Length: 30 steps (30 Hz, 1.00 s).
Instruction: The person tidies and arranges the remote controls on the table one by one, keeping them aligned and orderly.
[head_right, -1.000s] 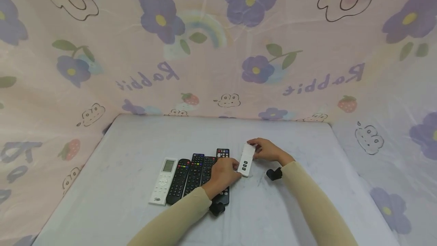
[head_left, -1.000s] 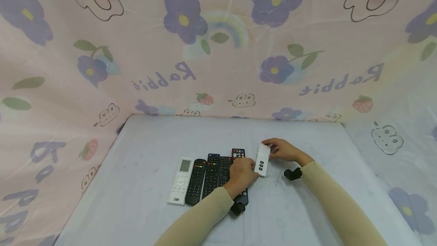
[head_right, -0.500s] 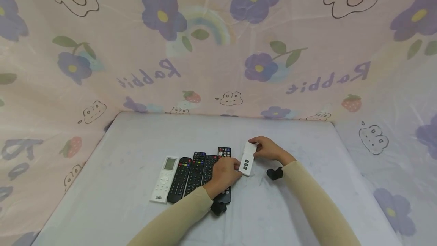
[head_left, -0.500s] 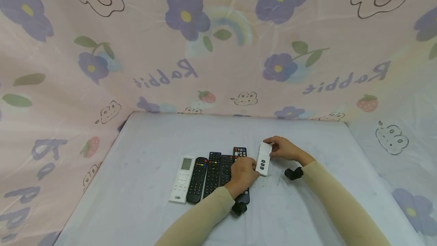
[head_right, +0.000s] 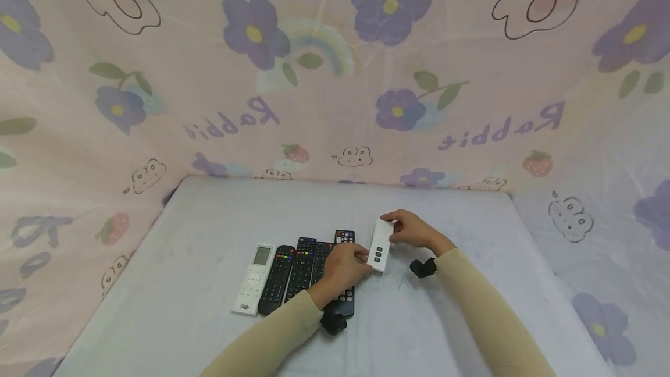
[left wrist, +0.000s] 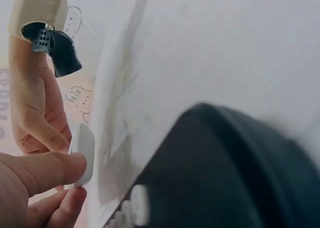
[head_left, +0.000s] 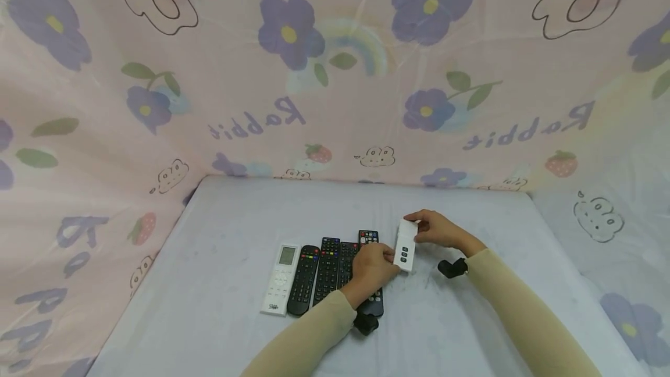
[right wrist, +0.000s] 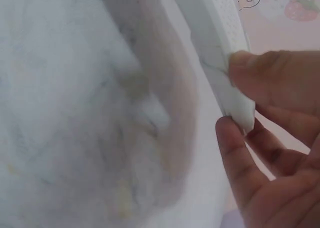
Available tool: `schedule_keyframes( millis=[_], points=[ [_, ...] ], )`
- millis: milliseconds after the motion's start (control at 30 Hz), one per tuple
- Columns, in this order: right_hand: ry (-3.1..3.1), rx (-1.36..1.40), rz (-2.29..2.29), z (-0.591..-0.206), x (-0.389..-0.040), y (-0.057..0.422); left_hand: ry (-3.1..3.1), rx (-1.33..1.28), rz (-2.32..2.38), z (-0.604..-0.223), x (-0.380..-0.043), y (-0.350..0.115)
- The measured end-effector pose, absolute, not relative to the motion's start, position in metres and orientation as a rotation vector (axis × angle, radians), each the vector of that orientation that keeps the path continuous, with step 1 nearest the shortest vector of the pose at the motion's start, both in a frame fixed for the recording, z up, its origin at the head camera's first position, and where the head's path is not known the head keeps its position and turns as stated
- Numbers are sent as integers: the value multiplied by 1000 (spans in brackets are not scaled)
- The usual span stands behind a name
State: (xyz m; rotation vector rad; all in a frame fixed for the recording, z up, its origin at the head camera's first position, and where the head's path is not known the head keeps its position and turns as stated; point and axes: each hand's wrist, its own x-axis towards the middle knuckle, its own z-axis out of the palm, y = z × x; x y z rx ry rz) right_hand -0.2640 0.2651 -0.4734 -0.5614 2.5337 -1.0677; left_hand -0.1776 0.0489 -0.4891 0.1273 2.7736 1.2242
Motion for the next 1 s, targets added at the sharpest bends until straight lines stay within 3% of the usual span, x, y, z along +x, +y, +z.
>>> schedule_keyframes(
  millis=[433,1000],
  points=[
    [2559,-686,-1051,-474,-264,269,2698,177,1323,-492,-181,42],
    [2554,-636,-1067,-474,-265,267,2604,253,1425,-495,-184,32]
  ],
)
